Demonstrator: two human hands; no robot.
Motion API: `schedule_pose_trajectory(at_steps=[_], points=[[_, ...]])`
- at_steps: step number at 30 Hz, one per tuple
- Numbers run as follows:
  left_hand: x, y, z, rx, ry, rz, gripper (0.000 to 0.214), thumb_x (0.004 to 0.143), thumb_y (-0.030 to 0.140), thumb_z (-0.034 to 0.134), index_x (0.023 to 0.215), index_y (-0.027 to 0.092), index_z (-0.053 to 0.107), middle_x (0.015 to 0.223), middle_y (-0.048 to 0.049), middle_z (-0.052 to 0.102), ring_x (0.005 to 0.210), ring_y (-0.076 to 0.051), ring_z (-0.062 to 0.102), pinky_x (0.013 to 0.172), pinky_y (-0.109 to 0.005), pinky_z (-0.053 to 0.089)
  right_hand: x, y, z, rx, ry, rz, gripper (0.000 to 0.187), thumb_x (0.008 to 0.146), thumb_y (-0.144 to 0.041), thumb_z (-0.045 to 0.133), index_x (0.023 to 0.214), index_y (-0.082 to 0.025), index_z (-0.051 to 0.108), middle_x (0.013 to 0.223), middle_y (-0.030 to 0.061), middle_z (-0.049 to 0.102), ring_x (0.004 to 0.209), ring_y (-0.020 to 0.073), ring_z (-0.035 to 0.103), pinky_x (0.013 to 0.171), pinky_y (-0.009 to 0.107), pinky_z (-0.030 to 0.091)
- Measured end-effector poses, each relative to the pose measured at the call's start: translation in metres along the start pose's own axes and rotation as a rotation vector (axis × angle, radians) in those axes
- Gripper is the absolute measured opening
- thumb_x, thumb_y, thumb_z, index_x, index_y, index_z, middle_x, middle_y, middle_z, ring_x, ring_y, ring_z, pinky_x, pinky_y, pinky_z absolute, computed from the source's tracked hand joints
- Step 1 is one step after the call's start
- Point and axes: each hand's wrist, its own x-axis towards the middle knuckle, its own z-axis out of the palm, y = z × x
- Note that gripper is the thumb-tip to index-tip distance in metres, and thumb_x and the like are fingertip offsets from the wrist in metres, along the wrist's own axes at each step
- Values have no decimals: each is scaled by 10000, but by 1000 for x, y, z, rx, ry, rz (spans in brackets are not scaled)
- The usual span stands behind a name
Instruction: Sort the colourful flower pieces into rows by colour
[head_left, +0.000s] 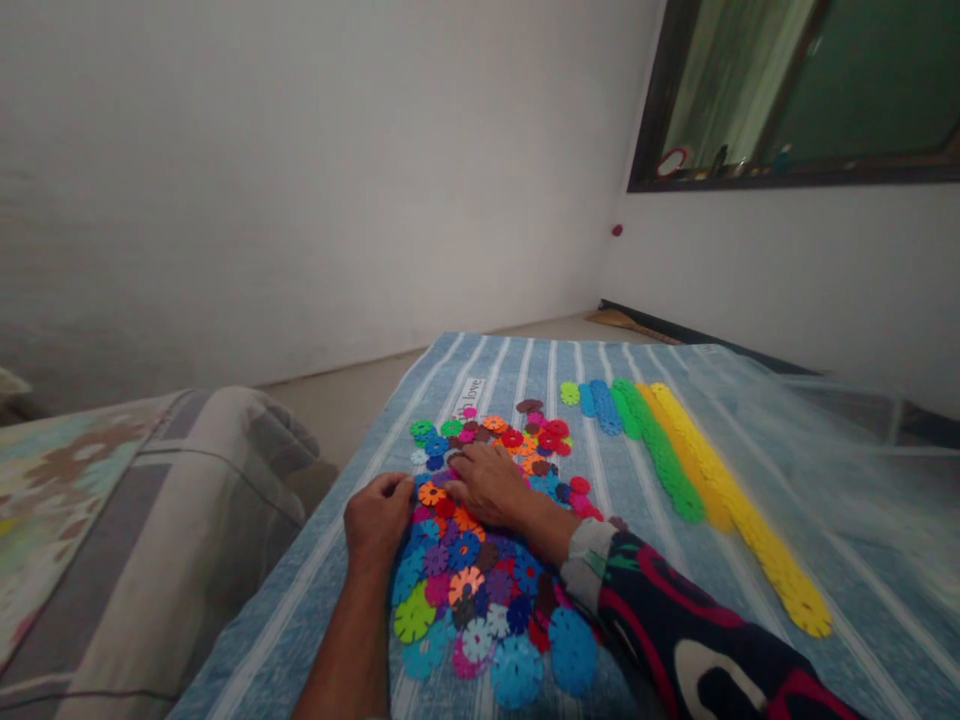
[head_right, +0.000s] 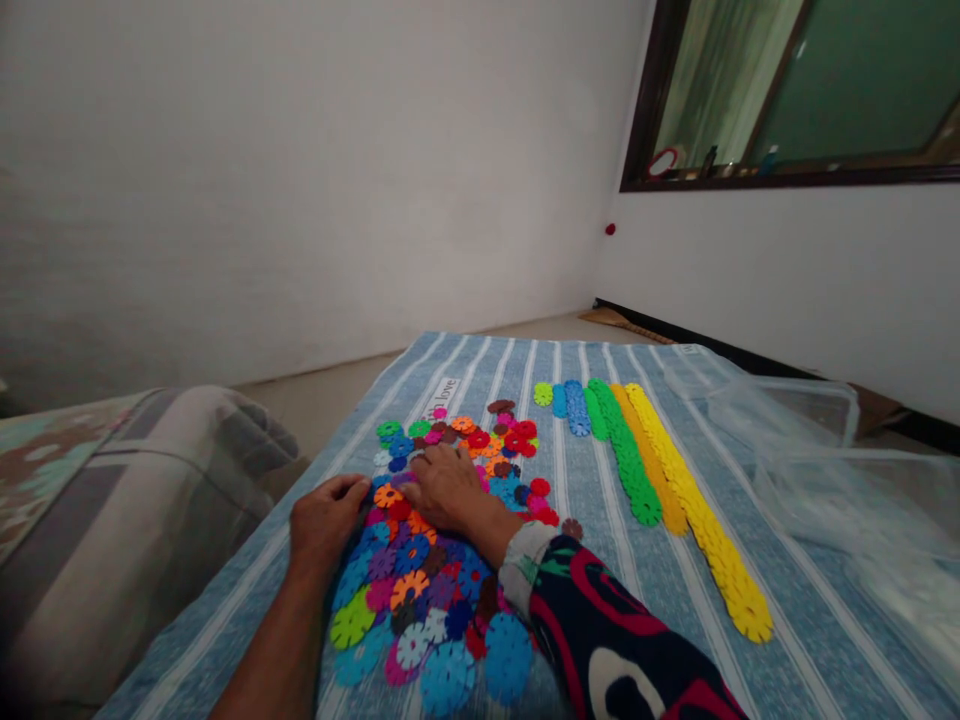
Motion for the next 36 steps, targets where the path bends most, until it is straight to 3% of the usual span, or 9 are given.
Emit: schedule_pose_trajectory(at_steps=[5,12,17,26,32,36], points=[[0,2,0,14,2,-20,248,618,399,525,646,216,690,687,-24,722,746,-245,666,685,-305,481,-16,23,-9,-98,11,355,408,954,-505,458,1133,-172,610,1201,157,571,1148,311,467,946,474,353],[4,-4,2,26,4,10,269,623,423,534,676,221,702,752,-25,743,774,-251,671,737,-321,491,-30,19,-9,13,-41,77,314,975,-452,449,1119,-209,586,1143,82,572,1062,227,494,911,359,386],[5,-5,3,54,3,13,280,634,422,523,687,217,706,781,-32,752,803,-255,675,744,-320,495,-37,28,-13,-75,13,302,368,964,-479,458,1121,-175,592,1134,129,563,1096,279,459,942,438,353],[7,-8,5,109,-29,19,346,671,433,500,775,193,726,841,-54,752,854,-259,679,805,-335,485,-54,10,-14,53,-30,11,265,979,-435,471,1022,-198,583,1035,58,577,954,197,494,838,329,372],[7,-8,5,101,-23,5,341,665,431,506,776,195,726,838,-54,751,853,-262,676,799,-337,484,-60,24,-17,-78,15,226,324,969,-448,472,1061,-167,604,1029,123,590,977,258,493,847,386,371],[7,-9,5,96,-29,9,338,665,432,508,774,195,724,851,-55,751,844,-258,673,802,-336,483,-64,25,-14,-52,9,150,326,975,-454,457,1086,-184,602,1013,104,597,952,241,501,837,366,381]])
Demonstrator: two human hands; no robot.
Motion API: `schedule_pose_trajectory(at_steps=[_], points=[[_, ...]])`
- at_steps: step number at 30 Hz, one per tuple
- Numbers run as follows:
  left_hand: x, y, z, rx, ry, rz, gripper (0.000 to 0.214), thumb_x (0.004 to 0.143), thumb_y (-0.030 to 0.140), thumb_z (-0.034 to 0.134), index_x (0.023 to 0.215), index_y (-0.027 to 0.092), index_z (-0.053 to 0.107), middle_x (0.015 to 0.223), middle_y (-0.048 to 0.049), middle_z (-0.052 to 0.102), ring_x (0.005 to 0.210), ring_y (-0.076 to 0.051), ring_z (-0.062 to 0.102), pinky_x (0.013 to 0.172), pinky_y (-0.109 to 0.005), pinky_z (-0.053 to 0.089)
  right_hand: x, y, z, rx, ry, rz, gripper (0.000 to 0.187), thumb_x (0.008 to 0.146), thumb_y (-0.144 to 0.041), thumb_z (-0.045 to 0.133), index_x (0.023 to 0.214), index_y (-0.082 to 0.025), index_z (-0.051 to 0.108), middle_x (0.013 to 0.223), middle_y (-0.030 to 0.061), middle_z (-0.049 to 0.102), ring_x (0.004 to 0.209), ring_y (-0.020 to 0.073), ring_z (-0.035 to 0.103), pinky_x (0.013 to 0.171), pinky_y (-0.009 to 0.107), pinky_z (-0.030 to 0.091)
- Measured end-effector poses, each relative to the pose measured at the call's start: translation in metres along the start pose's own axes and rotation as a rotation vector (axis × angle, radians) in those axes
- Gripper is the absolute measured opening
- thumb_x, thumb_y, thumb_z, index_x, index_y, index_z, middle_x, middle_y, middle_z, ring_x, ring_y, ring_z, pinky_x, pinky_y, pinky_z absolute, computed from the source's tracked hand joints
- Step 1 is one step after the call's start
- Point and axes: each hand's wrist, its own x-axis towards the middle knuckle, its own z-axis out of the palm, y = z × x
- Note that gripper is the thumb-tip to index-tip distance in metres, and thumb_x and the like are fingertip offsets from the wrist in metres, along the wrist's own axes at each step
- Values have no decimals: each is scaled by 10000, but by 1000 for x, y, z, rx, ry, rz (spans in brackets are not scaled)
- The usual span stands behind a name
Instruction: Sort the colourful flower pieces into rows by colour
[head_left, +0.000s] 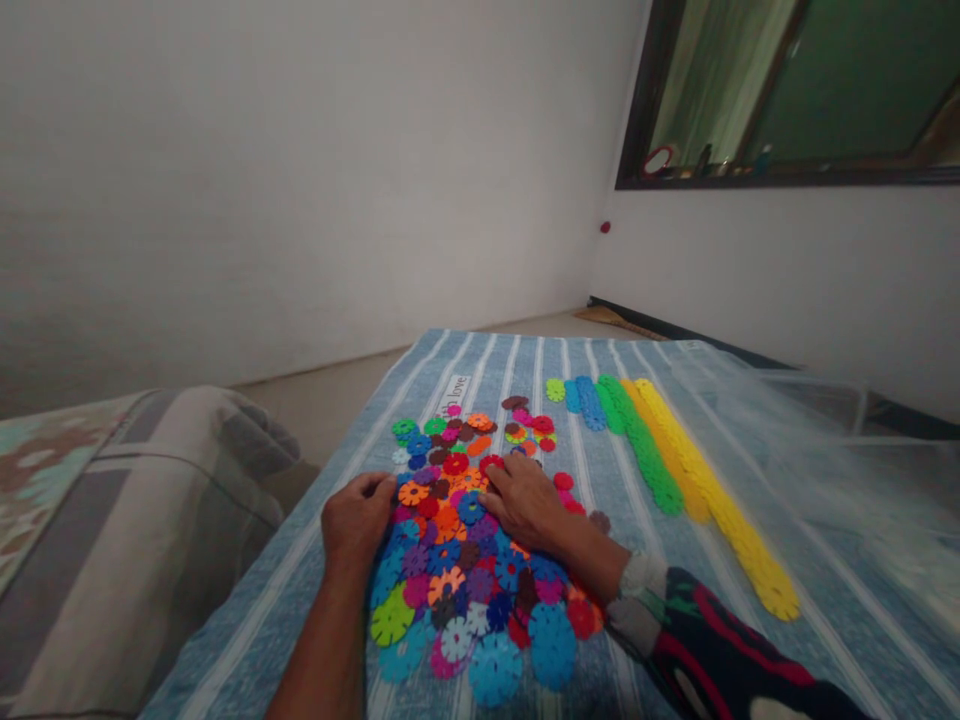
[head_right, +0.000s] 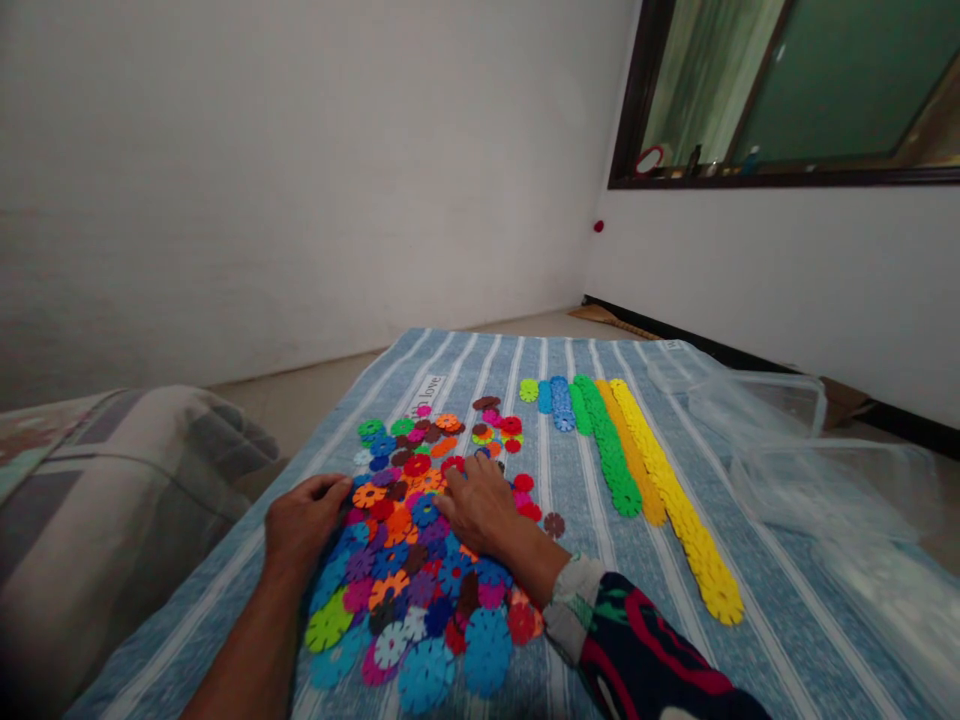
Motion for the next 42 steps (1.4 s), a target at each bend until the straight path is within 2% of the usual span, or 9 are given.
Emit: schedule_pose_trajectory(at_steps=[4,10,15,19,23,26,31,36,42], points=[[0,-1,1,-17,2,-4,356,660,446,508,784,191,724,853,-55,751,836,-252,674,797,-328,484,3,5,-2,33,19,-27,284,980,-422,457,1024,-187,612,1014,91,595,953,225,508,843,348,388],[0,-1,1,-5,-2,-5,372,657,457,500,790,194,726,843,-56,748,857,-260,673,791,-331,476,23,37,-4,-65,82,275,391,935,-431,525,1204,-150,573,1189,171,554,1109,301,461,942,453,356],[0,1,-1,1,-5,-14,349,647,450,501,766,208,721,820,-39,746,839,-255,673,776,-324,476,33,33,7,1,25,78,350,950,-435,500,1160,-168,581,1154,130,582,1088,266,489,940,411,368],[-1,5,-4,-4,-12,-15,353,637,456,499,755,206,719,802,-40,743,839,-257,672,769,-322,472,35,24,13,65,47,-27,272,952,-404,508,1112,-197,583,1108,85,594,1028,223,516,923,366,382],[-3,8,-4,-28,-1,-25,346,625,455,499,739,207,712,787,-36,741,826,-254,669,763,-318,474,31,29,11,-2,146,146,343,939,-448,515,1142,-181,587,1164,145,573,1103,285,482,946,431,370],[-3,7,-3,-39,11,-22,328,622,450,504,720,212,708,768,-30,739,796,-247,666,744,-315,477,29,33,9,-17,129,229,367,938,-459,515,1163,-179,588,1160,158,579,1110,299,485,949,443,368],[-1,2,0,-34,26,8,298,643,435,522,718,215,710,746,-21,737,767,-235,661,726,-307,482,21,26,-3,112,25,5,309,964,-386,492,1160,-161,571,1089,111,618,988,229,539,882,348,392],[-1,-2,1,-38,21,28,304,662,424,525,749,208,722,806,-34,753,802,-242,671,765,-315,490,-8,20,-24,180,-52,-77,223,962,-379,502,995,-184,604,949,53,620,883,194,543,819,309,398],[-3,2,1,-30,39,29,278,652,404,533,717,211,722,770,-22,755,749,-229,669,721,-296,493,-46,16,-33,209,-87,-222,295,921,-409,568,1105,-181,611,1095,91,604,1014,222,536,889,338,407]])
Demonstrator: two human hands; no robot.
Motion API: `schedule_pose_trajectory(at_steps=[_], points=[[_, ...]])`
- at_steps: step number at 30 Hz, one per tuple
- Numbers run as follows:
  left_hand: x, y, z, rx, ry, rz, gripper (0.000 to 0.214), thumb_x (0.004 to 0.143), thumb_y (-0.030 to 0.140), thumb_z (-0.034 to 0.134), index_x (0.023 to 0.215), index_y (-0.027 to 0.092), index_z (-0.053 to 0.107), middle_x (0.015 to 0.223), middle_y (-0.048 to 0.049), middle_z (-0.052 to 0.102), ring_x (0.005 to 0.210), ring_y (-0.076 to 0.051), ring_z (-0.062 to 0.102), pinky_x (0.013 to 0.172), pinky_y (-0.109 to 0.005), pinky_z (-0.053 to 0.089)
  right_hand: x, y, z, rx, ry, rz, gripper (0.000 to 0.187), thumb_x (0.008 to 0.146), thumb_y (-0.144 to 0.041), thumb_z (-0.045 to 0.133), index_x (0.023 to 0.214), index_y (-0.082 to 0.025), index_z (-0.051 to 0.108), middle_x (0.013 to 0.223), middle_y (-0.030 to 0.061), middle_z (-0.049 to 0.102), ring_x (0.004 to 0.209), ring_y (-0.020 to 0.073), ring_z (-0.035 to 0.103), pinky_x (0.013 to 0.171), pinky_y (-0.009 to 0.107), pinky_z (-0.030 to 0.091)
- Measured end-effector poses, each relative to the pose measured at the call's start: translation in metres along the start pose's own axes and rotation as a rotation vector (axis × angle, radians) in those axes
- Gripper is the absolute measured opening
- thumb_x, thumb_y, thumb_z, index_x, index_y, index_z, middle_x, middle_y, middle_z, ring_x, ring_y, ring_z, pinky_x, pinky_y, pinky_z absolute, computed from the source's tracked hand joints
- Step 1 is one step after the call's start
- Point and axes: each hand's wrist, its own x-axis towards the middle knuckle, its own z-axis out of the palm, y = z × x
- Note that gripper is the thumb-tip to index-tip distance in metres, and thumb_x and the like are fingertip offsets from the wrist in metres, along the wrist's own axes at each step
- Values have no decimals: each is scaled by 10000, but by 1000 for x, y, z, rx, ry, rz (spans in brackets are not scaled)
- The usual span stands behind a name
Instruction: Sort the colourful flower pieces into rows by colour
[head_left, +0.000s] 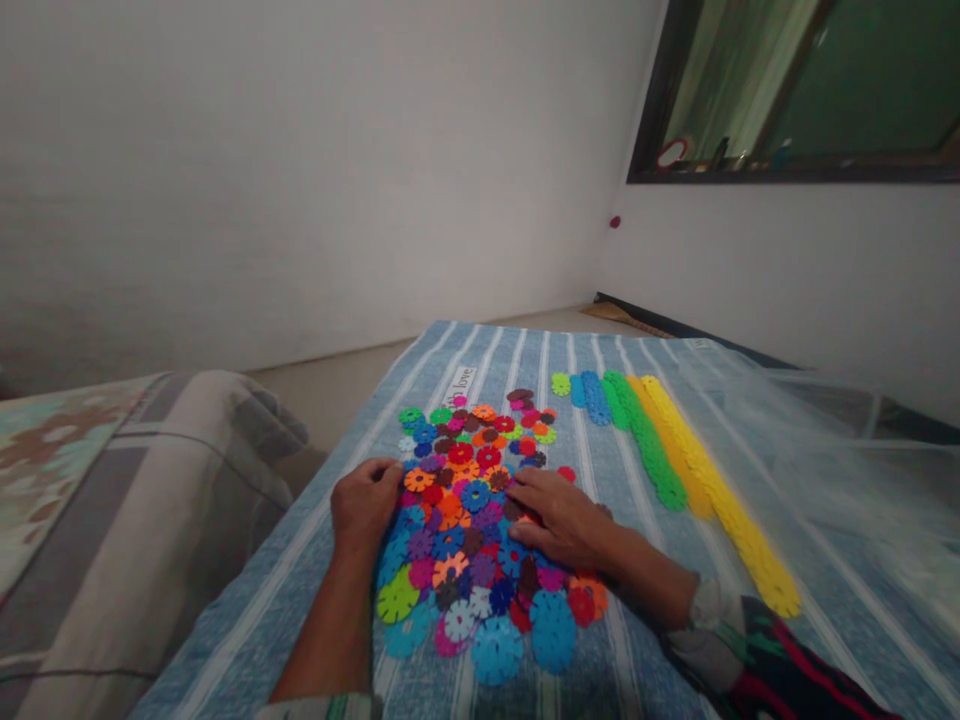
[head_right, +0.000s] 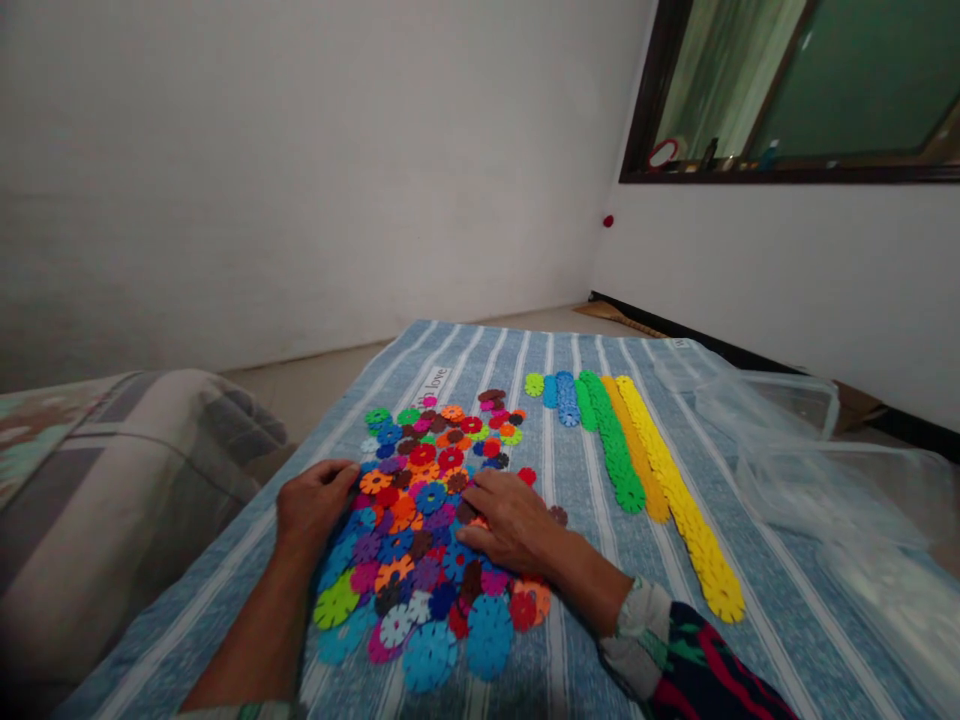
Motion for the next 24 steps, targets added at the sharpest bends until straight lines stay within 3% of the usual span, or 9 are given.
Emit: schedule_pose_trajectory(at_steps=[6,11,16,19,24], points=[[-2,6,-2,12,-12,-11,289,651,406,521,708,203,718,723,-21,737,755,-226,667,675,-280,483,4,7,4,-57,-1,-64,262,948,-352,538,1153,-210,619,1137,87,597,1027,215,518,898,341,395],[-2,6,-1,16,-16,-29,305,649,406,530,741,193,728,778,-32,749,797,-233,673,734,-292,488,42,42,7,-151,-9,-68,269,971,-382,493,1141,-265,665,1033,66,590,977,212,490,869,343,372],[-1,3,0,-6,-30,-41,319,651,408,536,769,188,733,806,-35,751,795,-232,673,760,-301,493,73,74,0,-252,-13,45,221,946,-314,529,1068,-259,706,981,76,588,996,226,478,881,349,365],[-1,3,1,-5,-28,-46,314,656,402,537,772,188,735,811,-37,753,792,-231,672,766,-303,493,72,80,-6,-244,10,83,223,932,-291,547,1082,-235,702,988,82,596,999,227,491,887,349,377],[-2,3,2,2,-20,-23,300,670,400,533,761,194,732,771,-27,747,783,-226,671,727,-292,490,49,71,-9,-115,-8,-87,317,864,-442,653,1125,-265,690,1145,68,584,1074,235,491,935,363,382]])
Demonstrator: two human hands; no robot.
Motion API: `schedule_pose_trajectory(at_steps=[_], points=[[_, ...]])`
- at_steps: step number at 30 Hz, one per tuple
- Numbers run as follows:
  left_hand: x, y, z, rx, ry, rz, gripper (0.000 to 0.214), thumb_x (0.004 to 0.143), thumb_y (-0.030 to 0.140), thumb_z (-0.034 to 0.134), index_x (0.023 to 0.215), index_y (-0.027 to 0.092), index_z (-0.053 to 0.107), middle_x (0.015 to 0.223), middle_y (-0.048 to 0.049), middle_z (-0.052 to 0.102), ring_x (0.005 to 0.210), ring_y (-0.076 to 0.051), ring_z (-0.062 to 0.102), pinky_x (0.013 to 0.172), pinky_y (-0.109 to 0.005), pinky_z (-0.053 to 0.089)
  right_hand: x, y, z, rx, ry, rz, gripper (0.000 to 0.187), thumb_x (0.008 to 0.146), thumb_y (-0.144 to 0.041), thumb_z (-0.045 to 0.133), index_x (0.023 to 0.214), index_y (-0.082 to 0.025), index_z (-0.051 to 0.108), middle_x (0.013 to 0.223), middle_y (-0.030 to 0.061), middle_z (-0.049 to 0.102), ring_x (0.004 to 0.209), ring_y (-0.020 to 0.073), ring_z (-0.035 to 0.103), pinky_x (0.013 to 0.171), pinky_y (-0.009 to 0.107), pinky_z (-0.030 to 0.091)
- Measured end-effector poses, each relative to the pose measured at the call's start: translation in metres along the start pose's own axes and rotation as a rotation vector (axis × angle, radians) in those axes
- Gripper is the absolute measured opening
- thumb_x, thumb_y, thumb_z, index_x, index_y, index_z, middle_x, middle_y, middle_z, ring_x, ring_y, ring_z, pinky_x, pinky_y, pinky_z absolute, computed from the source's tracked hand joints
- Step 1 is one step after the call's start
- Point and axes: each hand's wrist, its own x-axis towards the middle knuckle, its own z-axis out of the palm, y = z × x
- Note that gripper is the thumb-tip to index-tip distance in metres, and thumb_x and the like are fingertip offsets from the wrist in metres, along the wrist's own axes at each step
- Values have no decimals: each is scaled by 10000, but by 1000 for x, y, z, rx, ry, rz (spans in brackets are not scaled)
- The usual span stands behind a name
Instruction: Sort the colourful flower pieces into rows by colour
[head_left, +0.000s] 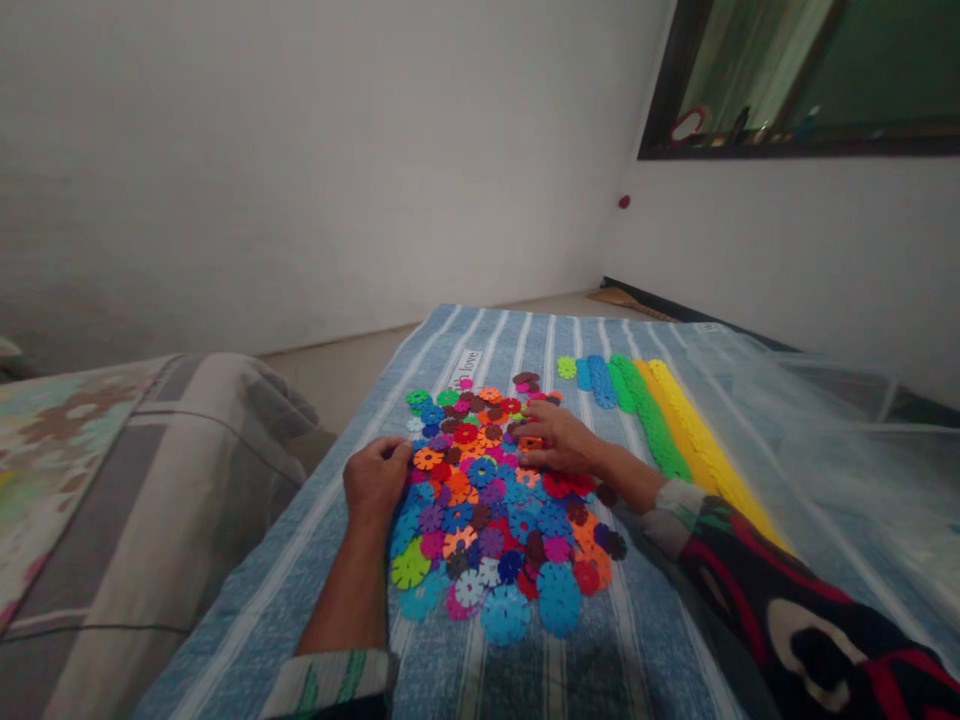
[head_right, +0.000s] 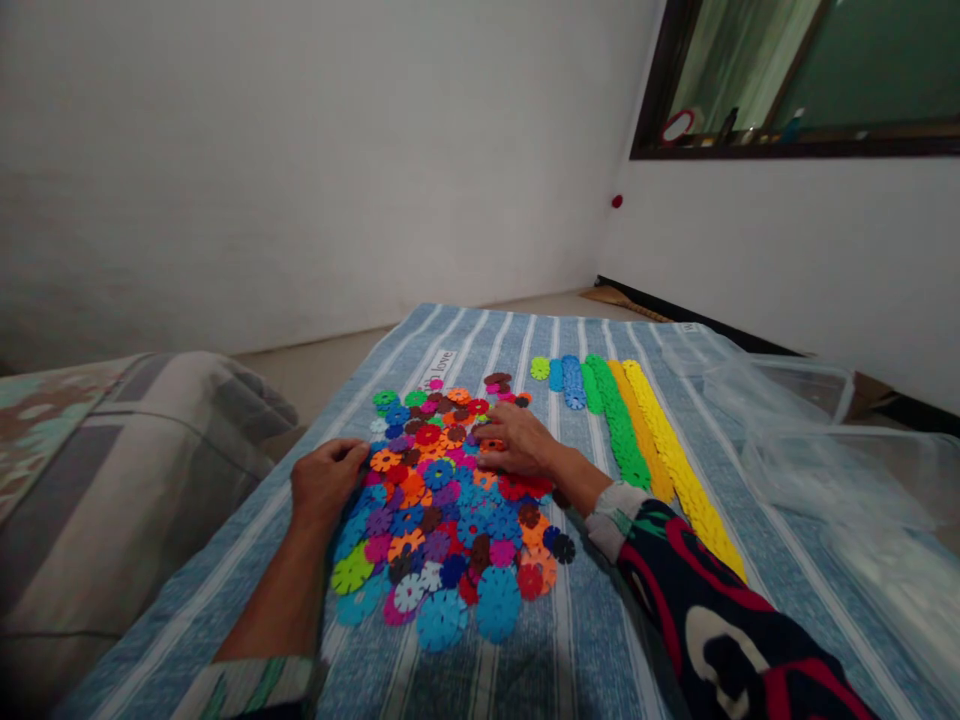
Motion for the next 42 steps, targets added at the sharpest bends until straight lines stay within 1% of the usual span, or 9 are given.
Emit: schedule_pose_trajectory(at_steps=[3,9,12,16,23,26,30,37,42], points=[[0,-1,0,1,4,12,286,672,395,536,744,196,729,752,-27,740,778,-223,672,726,-290,486,-4,1,0,-7,-31,-12,312,856,-445,664,1108,-265,703,1164,73,574,1084,243,488,938,379,382],[1,0,-1,13,16,19,266,667,383,544,731,201,727,753,-24,742,762,-223,667,731,-298,491,5,15,3,-53,38,154,238,911,-352,604,1063,-209,718,1032,91,602,1019,227,511,911,366,396],[0,1,-2,19,13,9,264,665,379,546,730,200,729,763,-21,746,754,-221,665,752,-303,494,-2,11,4,8,78,65,366,863,-444,658,1153,-223,686,1144,103,583,1088,242,496,943,382,389],[-1,2,-1,22,9,10,281,679,387,534,749,198,730,769,-19,742,748,-215,661,748,-297,490,-10,5,7,22,28,-45,506,777,-557,712,1166,-236,684,1212,106,552,1130,267,471,969,410,368],[0,1,-1,26,5,7,292,687,390,535,773,196,735,738,-16,726,748,-214,661,727,-290,481,7,20,5,-115,57,261,263,916,-392,587,1060,-206,704,1023,92,580,1018,238,489,892,362,383],[1,0,0,27,4,11,296,686,390,540,782,190,736,764,-24,732,761,-217,664,738,-293,480,4,17,1,-81,96,229,318,896,-420,612,1123,-204,669,1062,92,583,1045,241,489,908,363,383],[1,-1,2,28,3,13,297,692,388,547,797,186,738,775,-22,734,769,-213,664,744,-286,482,-9,8,-2,-36,29,76,462,796,-536,703,1120,-210,664,1148,95,565,1086,254,478,935,373,379],[0,3,1,30,-8,-6,278,696,377,563,803,190,739,765,-12,733,725,-199,655,720,-278,492,-12,9,-6,-105,42,250,333,903,-425,604,1145,-201,652,1164,115,561,1103,259,456,939,381,370],[5,5,0,86,-2,-6,245,702,347,578,803,191,738,748,-2,726,773,-203,656,756,-285,487,-36,-16,-15,-161,49,327,320,898,-443,601,1081,-189,667,1121,119,550,1063,263,459,894,375,379]])
